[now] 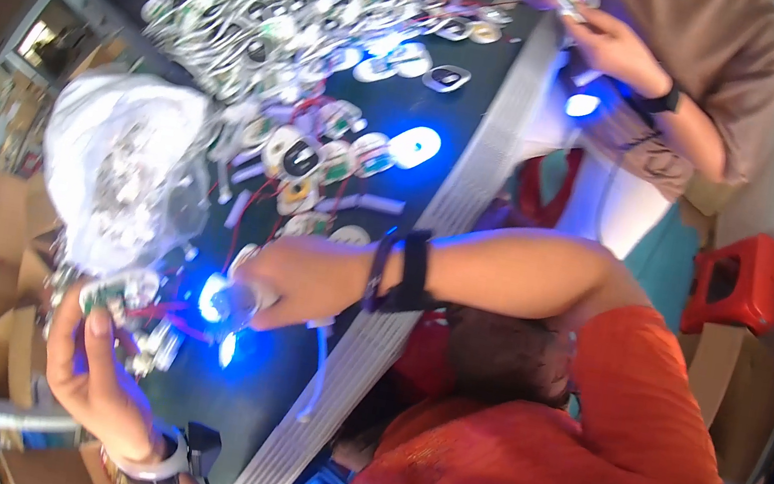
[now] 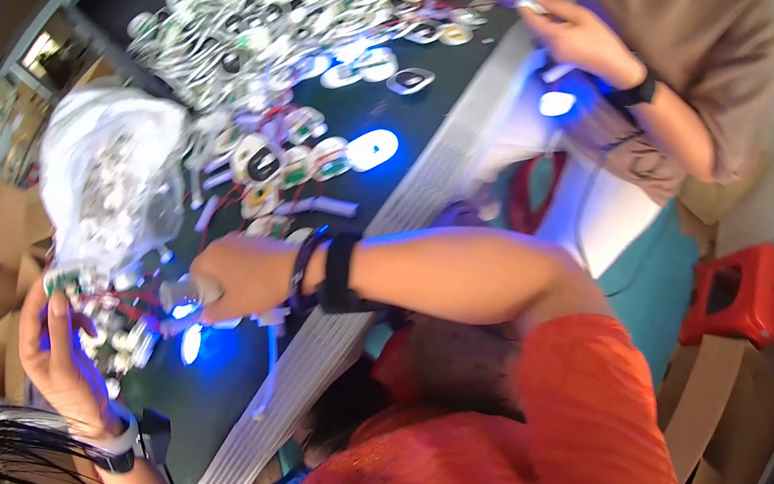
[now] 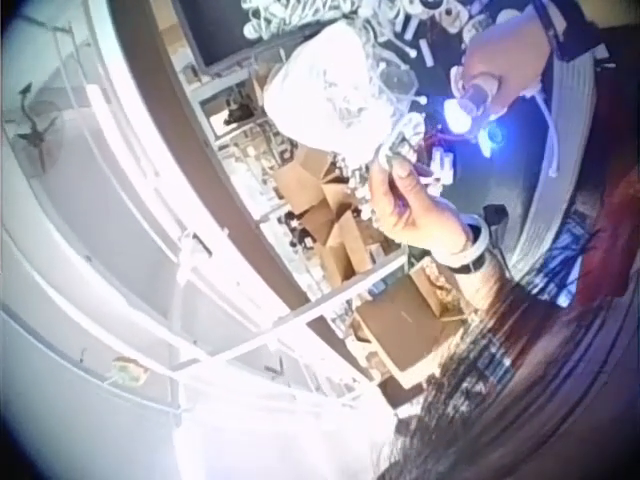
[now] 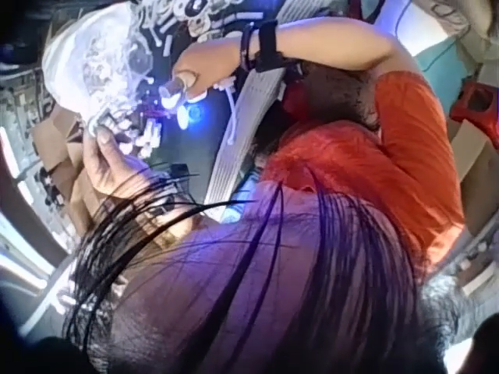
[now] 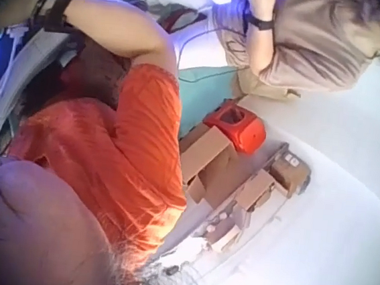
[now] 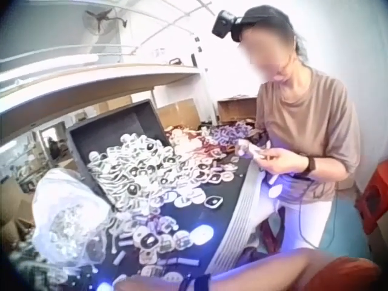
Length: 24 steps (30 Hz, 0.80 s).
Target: Assemble small LED light components by inserting boards into housings and connecting wires.
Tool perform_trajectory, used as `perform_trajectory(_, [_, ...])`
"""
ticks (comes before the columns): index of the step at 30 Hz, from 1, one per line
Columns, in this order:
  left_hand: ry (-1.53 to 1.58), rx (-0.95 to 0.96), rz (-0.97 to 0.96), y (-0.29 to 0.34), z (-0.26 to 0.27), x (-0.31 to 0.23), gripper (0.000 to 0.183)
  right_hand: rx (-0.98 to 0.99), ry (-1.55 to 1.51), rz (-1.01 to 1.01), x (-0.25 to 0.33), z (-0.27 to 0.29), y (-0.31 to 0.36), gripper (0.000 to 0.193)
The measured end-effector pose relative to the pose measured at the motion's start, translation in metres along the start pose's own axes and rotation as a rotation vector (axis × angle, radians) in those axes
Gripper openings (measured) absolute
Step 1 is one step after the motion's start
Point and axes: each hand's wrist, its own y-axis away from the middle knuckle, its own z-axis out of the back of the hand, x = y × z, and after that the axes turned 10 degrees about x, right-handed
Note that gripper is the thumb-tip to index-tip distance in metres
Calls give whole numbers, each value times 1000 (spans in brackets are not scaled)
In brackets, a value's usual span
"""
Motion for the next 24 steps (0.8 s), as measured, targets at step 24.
perform_trajectory(24, [-121,53,-30,4,27,-39,21,194,-339,89,16,9,9,27])
